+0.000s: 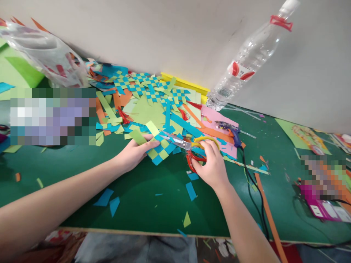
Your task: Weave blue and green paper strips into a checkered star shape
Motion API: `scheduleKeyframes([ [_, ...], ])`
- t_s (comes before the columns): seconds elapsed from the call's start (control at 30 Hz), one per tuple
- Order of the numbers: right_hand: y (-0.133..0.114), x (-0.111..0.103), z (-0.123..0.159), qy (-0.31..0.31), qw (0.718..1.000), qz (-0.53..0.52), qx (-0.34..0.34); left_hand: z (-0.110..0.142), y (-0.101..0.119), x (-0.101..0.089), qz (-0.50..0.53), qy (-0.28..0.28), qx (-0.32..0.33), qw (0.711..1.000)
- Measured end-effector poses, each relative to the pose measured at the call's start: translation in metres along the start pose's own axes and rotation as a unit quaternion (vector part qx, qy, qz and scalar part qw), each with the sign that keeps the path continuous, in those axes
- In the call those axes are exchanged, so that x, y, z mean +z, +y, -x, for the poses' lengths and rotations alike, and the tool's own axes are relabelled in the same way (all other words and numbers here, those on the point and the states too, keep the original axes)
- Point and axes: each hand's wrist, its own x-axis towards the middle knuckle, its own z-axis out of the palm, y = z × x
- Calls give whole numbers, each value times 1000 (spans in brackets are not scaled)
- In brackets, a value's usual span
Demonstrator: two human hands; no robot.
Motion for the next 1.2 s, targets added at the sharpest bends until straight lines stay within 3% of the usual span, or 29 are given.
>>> scheduleKeyframes([
  [0.67,1,2,1,-6,1000,-9,7,0,1,2,-10,-15,-2,1000],
  [0.8,-2,2,1,9,999,-29,13,0,1,3,-16,32,-17,999],
  [0.93,-3,0,0,63,996,-43,40,0,1,4,-25,67,-19,997],
  [1.07,3,-3,-1,111,989,-17,101,-2,-1,0,-75,21,26,997],
  [1.2,9,-3,-3,104,982,-20,156,-2,-1,-5,-176,-29,89,980],
])
